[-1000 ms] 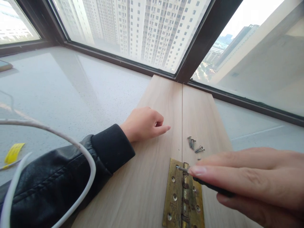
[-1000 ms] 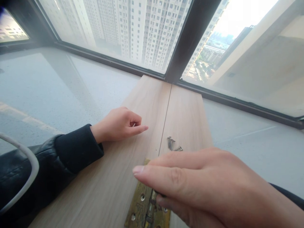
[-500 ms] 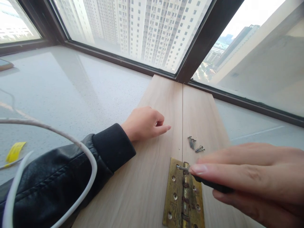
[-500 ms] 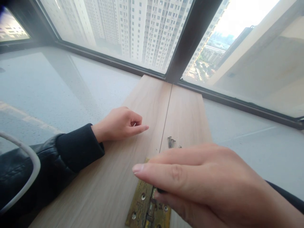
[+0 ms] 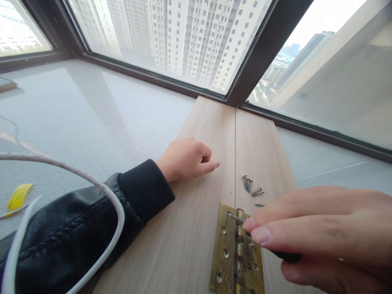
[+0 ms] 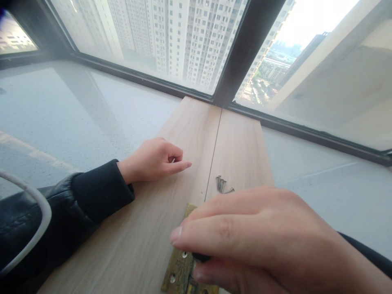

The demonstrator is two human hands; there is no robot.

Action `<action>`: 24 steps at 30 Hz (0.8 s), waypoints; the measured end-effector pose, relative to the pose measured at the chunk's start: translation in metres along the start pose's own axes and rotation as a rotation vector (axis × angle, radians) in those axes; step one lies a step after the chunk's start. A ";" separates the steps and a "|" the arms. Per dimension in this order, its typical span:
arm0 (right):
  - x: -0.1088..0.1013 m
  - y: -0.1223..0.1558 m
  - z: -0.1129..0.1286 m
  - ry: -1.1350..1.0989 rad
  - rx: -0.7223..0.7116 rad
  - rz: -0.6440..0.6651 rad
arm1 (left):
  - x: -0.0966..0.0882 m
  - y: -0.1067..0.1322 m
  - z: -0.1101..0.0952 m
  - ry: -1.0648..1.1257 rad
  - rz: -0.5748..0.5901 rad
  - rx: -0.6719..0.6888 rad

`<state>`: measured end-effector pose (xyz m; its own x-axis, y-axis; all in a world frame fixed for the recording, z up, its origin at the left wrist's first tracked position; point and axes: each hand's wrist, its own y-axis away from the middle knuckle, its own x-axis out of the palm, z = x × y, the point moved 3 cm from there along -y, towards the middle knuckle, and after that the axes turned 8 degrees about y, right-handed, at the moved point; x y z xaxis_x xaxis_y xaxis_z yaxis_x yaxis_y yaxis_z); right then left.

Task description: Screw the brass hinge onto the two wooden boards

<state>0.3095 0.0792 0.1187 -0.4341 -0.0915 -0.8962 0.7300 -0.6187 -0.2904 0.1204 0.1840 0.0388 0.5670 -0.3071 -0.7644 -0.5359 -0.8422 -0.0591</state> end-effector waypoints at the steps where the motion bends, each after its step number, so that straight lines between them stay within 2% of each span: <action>1: 0.001 0.001 0.001 0.042 0.009 -0.003 | 0.000 0.000 0.000 -0.001 0.001 -0.004; 6: 0.003 0.006 0.013 0.191 0.057 -0.058 | -0.001 0.000 -0.001 0.001 0.005 -0.002; 9: 0.004 0.005 0.015 0.213 0.142 -0.123 | -0.002 0.001 -0.001 -0.002 0.000 -0.002; 14: 0.007 -0.003 0.015 0.255 0.130 -0.216 | 0.000 0.000 0.000 -0.001 -0.008 0.014; 17: 0.008 -0.007 0.015 0.302 0.164 -0.210 | -0.001 0.000 0.000 -0.005 -0.010 0.011; 22: 0.004 -0.010 0.016 0.269 0.048 -0.080 | -0.002 0.000 0.000 -0.006 -0.002 -0.001; 24: 0.003 -0.009 0.015 0.207 0.047 -0.050 | -0.002 0.000 -0.001 -0.003 -0.005 0.005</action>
<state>0.2933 0.0727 0.1241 -0.3482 0.0992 -0.9322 0.6828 -0.6545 -0.3247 0.1196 0.1838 0.0407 0.5673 -0.3016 -0.7663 -0.5363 -0.8414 -0.0659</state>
